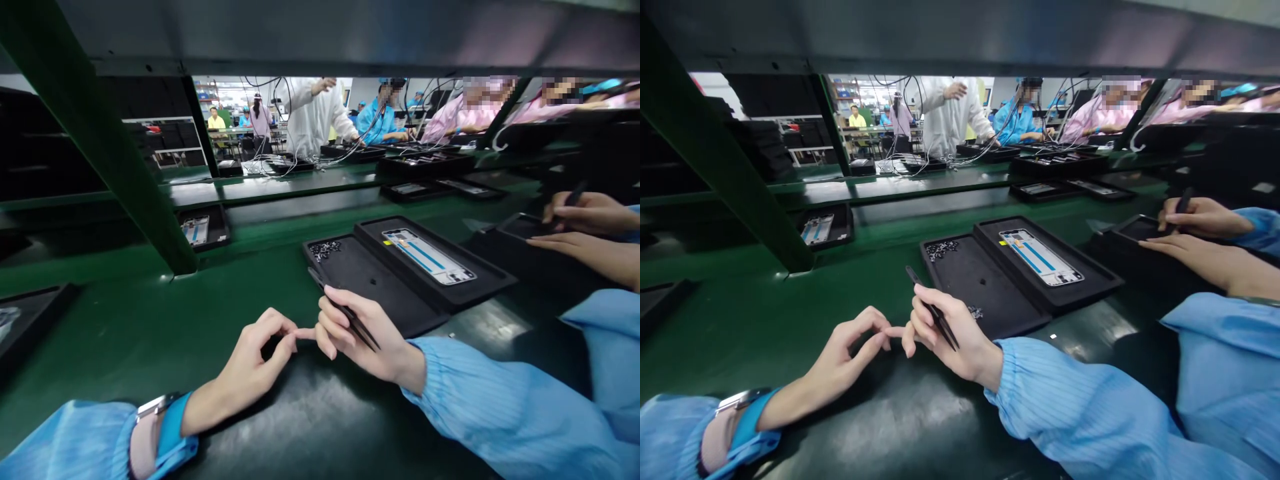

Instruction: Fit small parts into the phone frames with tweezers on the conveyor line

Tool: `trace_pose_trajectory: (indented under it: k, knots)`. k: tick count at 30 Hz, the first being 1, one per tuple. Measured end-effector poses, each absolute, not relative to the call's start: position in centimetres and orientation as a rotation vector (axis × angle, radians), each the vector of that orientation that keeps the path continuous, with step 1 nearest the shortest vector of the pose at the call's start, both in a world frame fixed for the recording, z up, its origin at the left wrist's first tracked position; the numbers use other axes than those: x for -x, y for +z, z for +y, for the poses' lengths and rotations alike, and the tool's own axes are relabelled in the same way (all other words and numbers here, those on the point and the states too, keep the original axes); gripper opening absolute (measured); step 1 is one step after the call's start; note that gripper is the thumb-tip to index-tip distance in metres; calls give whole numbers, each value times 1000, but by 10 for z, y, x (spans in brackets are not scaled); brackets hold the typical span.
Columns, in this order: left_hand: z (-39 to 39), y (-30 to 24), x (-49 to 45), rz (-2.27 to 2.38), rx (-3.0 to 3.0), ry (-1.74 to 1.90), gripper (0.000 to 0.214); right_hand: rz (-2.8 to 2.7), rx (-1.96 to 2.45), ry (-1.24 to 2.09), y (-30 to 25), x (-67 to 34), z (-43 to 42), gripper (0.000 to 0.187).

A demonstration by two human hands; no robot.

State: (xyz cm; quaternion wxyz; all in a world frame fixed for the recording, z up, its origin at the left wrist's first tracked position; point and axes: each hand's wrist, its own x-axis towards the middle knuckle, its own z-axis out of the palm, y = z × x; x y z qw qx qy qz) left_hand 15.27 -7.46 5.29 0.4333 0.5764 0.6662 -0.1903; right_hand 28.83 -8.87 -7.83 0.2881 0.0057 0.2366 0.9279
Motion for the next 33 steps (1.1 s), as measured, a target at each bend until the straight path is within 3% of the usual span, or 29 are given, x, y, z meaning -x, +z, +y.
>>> trace_pose_trajectory:
  k: [33]
  knots:
    - [-72,55,-148,1397,-1341,-586,34,195,11,2452,-82,-267,-100,44]
